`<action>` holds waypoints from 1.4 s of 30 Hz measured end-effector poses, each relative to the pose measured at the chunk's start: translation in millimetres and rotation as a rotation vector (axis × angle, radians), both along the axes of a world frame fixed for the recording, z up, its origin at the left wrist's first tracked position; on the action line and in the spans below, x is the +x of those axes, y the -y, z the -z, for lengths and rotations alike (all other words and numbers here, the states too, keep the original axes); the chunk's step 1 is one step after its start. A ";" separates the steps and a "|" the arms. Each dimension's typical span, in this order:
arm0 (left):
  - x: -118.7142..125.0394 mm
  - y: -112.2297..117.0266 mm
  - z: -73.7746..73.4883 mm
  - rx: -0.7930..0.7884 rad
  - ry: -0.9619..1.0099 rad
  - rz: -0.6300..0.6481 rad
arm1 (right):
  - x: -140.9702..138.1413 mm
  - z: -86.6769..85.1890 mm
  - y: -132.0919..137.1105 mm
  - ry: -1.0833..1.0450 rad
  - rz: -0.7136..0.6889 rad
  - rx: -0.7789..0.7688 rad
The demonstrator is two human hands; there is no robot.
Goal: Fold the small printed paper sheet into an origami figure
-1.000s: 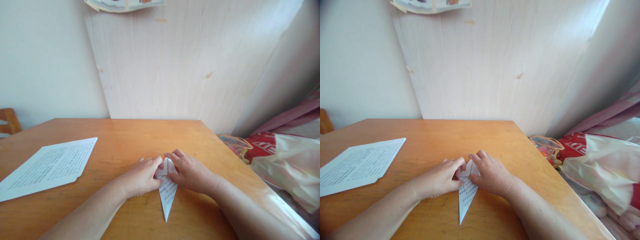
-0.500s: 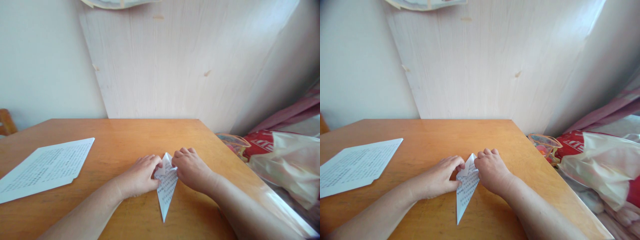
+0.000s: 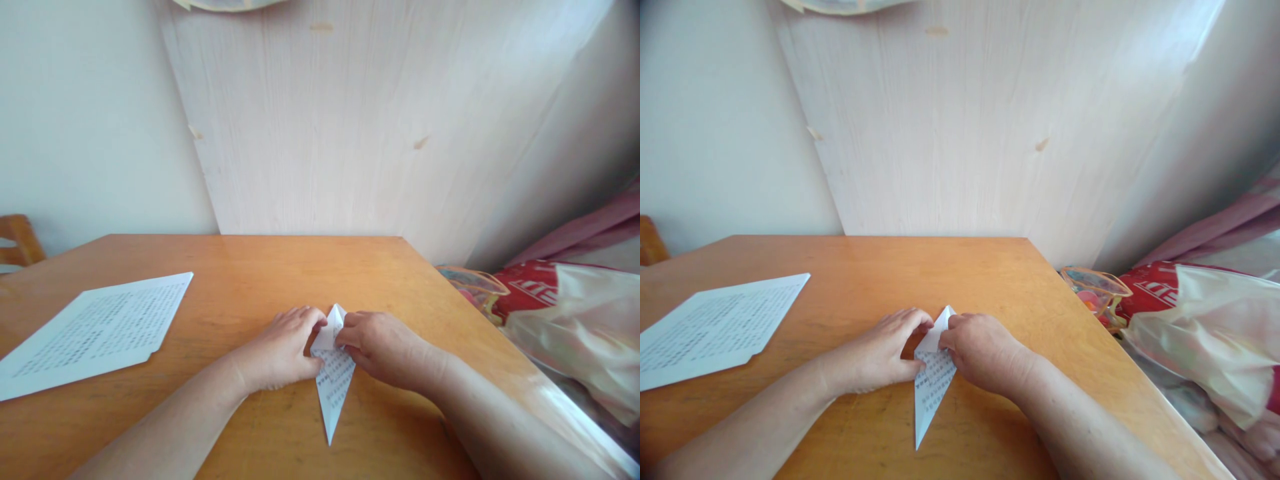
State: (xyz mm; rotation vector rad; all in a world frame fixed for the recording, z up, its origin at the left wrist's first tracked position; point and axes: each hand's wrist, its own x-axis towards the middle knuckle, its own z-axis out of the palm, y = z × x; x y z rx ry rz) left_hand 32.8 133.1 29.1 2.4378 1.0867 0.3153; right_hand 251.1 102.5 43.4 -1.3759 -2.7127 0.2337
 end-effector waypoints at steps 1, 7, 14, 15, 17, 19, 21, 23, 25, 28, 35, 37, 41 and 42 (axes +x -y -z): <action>0.0 0.1 0.1 -0.003 0.008 -0.003 | 1.2 0.0 0.3 -0.024 -0.009 -0.014; -0.8 -0.2 1.5 -0.030 0.036 0.001 | 11.3 5.6 -3.9 -0.135 -0.074 -0.046; 0.7 -0.7 0.6 -0.046 0.022 -0.021 | 13.3 5.7 -4.2 -0.176 -0.096 -0.047; 1.0 -0.6 0.1 -0.046 0.017 -0.025 | 12.4 5.7 -3.7 -0.174 -0.092 -0.043; 1.5 0.0 -1.4 -0.047 0.008 -0.029 | 10.0 6.1 -2.8 -0.168 -0.086 -0.036; 1.6 1.0 -2.9 -0.046 0.001 -0.030 | 6.6 6.9 -2.1 -0.162 -0.088 -0.027; 1.3 2.3 -4.0 -0.033 -0.002 -0.030 | 3.0 7.7 -1.5 -0.155 -0.087 -0.022; 1.0 3.6 -4.5 -0.006 -0.009 -0.028 | -0.2 8.2 -0.7 -0.144 -0.073 -0.025; 0.7 4.3 -4.4 0.029 -0.021 -0.017 | -2.7 8.2 0.2 -0.130 -0.046 -0.033; 0.5 4.4 -4.1 0.076 -0.037 0.008 | -5.7 7.5 1.2 -0.107 -0.010 -0.045; -0.8 7.4 -4.4 0.208 -0.083 0.019 | -9.4 8.7 -0.4 -0.096 -0.004 -0.044; -0.2 10.8 -4.0 0.263 -0.108 0.011 | -8.8 9.9 -1.7 -0.102 -0.015 -0.036; 4.2 18.6 -2.6 0.320 -0.158 0.014 | -7.0 12.1 -5.5 -0.112 -0.019 -0.045; 5.6 20.3 -2.6 0.310 -0.160 0.021 | -6.6 12.7 -6.7 -0.115 -0.017 -0.050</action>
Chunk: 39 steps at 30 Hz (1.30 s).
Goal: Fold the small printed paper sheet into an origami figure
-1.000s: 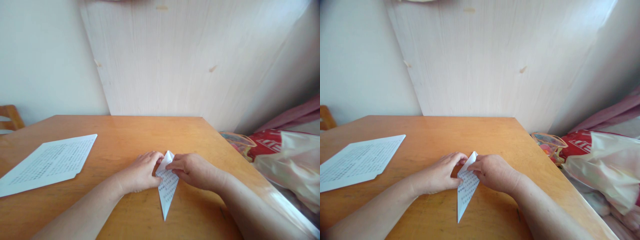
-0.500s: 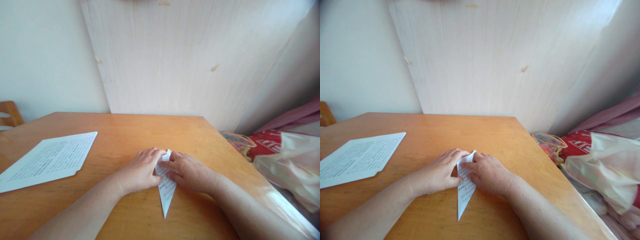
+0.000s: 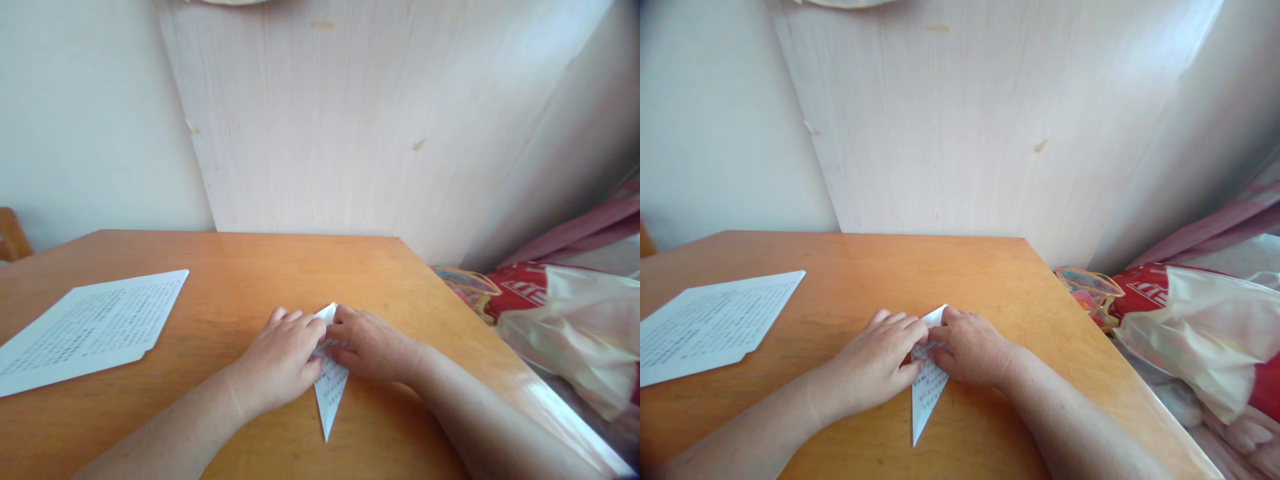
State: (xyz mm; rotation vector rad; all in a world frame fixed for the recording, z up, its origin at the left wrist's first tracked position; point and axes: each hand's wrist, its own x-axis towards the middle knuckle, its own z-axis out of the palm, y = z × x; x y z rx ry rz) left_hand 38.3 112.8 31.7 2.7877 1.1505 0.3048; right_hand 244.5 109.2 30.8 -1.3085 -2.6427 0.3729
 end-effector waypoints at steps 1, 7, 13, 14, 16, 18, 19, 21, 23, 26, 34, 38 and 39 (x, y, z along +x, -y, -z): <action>1.3 1.5 -0.1 -0.016 0.001 0.008 | 0.4 0.7 -1.3 -0.005 0.004 -0.003; 3.2 5.6 -3.4 -0.077 0.012 0.064 | 5.1 4.6 -9.5 -0.018 0.061 0.025; -2.2 5.0 -9.1 -0.086 -0.025 0.079 | 12.1 7.9 -20.8 -0.028 0.142 0.178; -3.2 4.7 -10.6 -0.094 -0.028 0.086 | 13.4 9.4 -23.0 -0.037 0.140 0.168; -4.9 4.0 -13.6 -0.103 -0.030 0.100 | 16.1 12.5 -27.0 -0.042 0.146 0.138; -6.0 3.5 -15.9 -0.103 -0.025 0.110 | 18.5 14.9 -29.8 -0.035 0.172 0.122; -6.3 3.4 -16.7 -0.101 -0.023 0.114 | 19.5 15.6 -30.7 -0.035 0.197 0.126; -6.8 3.0 -17.2 -0.095 -0.018 0.119 | 21.3 15.9 -31.9 -0.040 0.253 0.143; -7.5 2.0 -16.5 -0.086 -0.013 0.121 | 23.3 15.7 -32.5 -0.045 0.298 0.132; -10.3 -2.5 -13.8 -0.071 0.006 0.127 | 27.3 15.5 -32.2 -0.067 0.350 0.048; -20.5 -23.1 -5.3 -0.027 0.025 0.093 | 25.7 6.4 -15.9 -0.084 0.379 -0.124; -18.4 -24.3 -3.8 -0.043 0.025 0.068 | 15.7 -1.3 0.2 -0.148 0.349 -0.264; -17.7 -23.9 -3.6 -0.046 0.023 0.062 | 14.0 -2.0 3.4 -0.159 0.341 -0.313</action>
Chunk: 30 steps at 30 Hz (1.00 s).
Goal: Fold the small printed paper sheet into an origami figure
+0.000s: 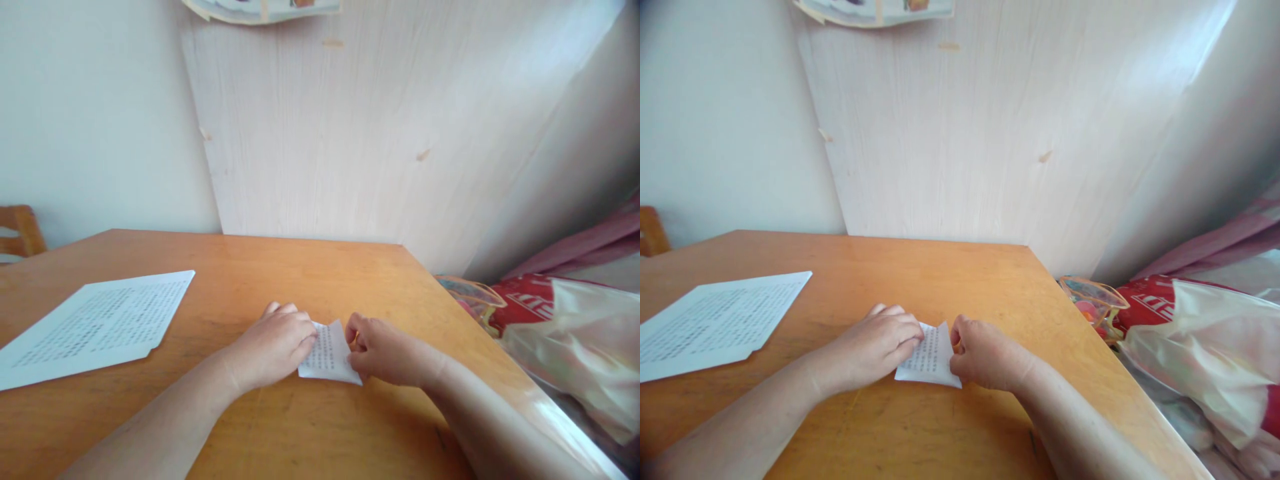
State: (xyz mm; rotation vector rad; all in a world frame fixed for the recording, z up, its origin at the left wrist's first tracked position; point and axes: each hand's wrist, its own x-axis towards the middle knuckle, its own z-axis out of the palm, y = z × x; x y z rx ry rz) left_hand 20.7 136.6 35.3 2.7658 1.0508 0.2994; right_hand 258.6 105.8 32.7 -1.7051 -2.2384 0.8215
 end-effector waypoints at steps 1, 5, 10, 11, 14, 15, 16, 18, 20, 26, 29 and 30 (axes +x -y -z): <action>0.5 0.5 0.2 -0.005 -0.001 -0.006 | -1.0 0.0 2.4 -0.018 -0.010 -0.040; 0.1 0.6 1.9 -0.039 0.002 -0.002 | -1.1 2.8 2.9 -0.020 0.011 0.048; -2.2 -3.2 3.6 -0.076 0.013 -0.008 | -2.1 -3.8 -1.0 -0.083 -0.022 0.426; -2.7 -4.2 3.7 -0.083 0.015 -0.011 | -2.5 -6.2 -0.7 -0.112 -0.097 0.494; -4.7 -6.9 3.6 -0.107 0.021 -0.001 | -2.1 -9.6 -0.6 -0.144 -0.314 0.572; -5.4 -7.7 3.4 -0.118 0.020 0.008 | -1.3 -8.8 -1.3 -0.135 -0.355 0.562; -5.9 -8.2 2.9 -0.128 0.016 0.018 | -0.1 -7.2 -2.5 -0.119 -0.379 0.544; -6.5 -8.6 1.2 -0.145 -0.002 0.036 | 3.3 -2.5 -5.6 -0.073 -0.388 0.502; -6.4 -7.8 -1.5 -0.161 -0.018 0.040 | 7.0 1.8 -8.5 -0.033 -0.370 0.469; -5.0 -4.4 -9.1 -0.212 -0.072 0.035 | 13.2 4.5 -10.6 -0.015 -0.360 0.434; -6.9 -5.6 -9.9 -0.223 -0.094 0.029 | 13.3 3.9 -9.8 -0.005 -0.357 0.417; -8.0 -6.4 -10.0 -0.228 -0.107 0.028 | 13.0 3.6 -9.4 0.000 -0.355 0.413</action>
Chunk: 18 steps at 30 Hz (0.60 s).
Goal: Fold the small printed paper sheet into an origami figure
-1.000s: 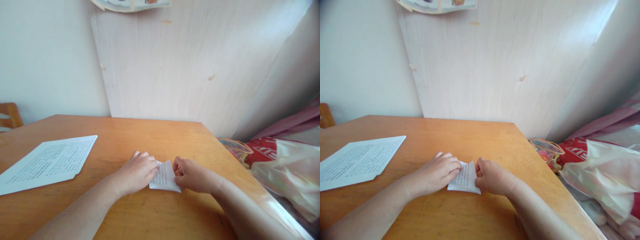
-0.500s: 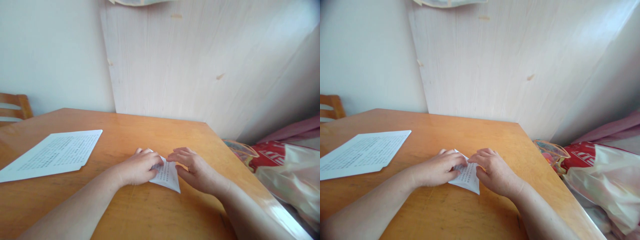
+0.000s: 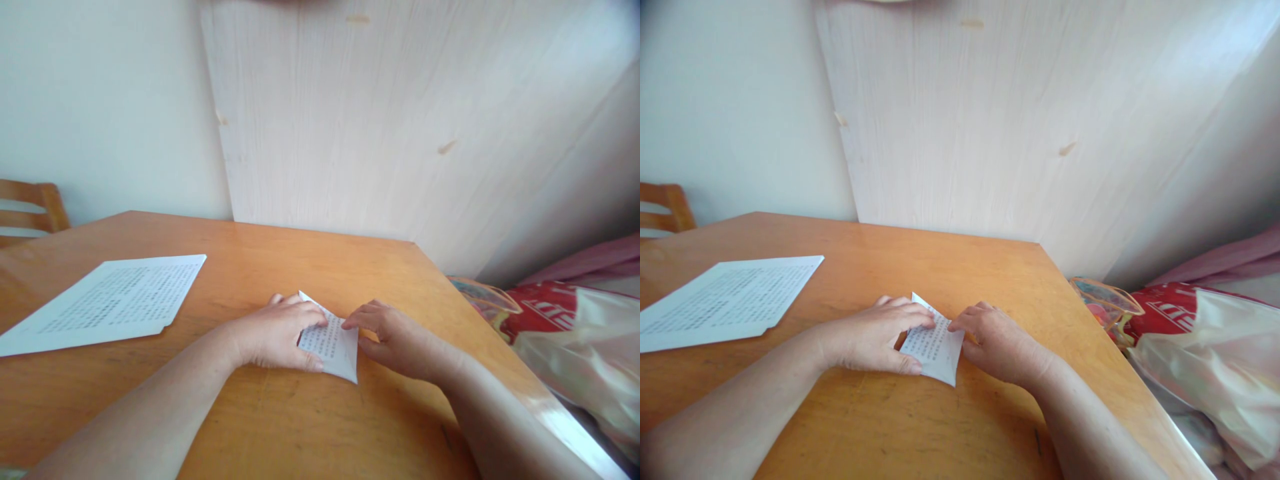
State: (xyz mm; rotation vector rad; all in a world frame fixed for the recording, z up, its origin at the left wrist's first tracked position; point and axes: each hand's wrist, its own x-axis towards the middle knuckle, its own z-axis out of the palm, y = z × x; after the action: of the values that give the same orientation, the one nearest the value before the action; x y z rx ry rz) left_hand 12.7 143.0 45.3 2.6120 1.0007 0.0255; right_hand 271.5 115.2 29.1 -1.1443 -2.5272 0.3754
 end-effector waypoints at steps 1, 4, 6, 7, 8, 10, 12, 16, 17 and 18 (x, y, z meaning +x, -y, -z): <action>-1.2 -0.9 -0.2 -0.006 -0.016 0.000 | -0.4 -0.3 0.6 0.006 0.000 -0.003; -4.8 -4.0 -1.4 -0.038 -0.060 0.004 | -2.3 -2.0 2.7 0.018 -0.027 -0.004; -6.6 -5.9 -2.4 -0.065 -0.069 0.011 | -3.3 -3.6 4.0 0.010 -0.049 0.001; -7.2 -6.8 -2.9 -0.077 -0.068 0.017 | -3.7 -4.3 4.4 0.002 -0.056 0.001; -7.5 -7.5 -3.2 -0.086 -0.064 0.024 | -3.8 -5.0 4.7 -0.007 -0.058 -0.001; -7.4 -8.6 -3.1 -0.093 -0.052 0.036 | -3.6 -6.1 4.8 -0.023 -0.062 -0.016; -6.8 -9.1 -2.4 -0.088 -0.043 0.034 | -2.9 -6.8 4.5 -0.030 -0.072 -0.039; -5.8 -8.9 -1.1 -0.085 -0.044 0.008 | -1.2 -6.3 3.2 -0.026 -0.076 -0.066; -5.6 -8.6 -1.2 -0.087 -0.044 0.006 | -0.9 -6.1 2.9 -0.023 -0.074 -0.070; -5.4 -8.2 -1.6 -0.089 -0.043 0.004 | -0.6 -6.0 2.8 -0.020 -0.070 -0.073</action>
State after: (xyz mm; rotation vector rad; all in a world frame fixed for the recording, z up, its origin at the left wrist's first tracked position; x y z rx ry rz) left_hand 7.3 151.2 46.9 2.5440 0.9881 -0.0749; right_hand 270.9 112.4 35.1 -1.0749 -2.5605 0.4977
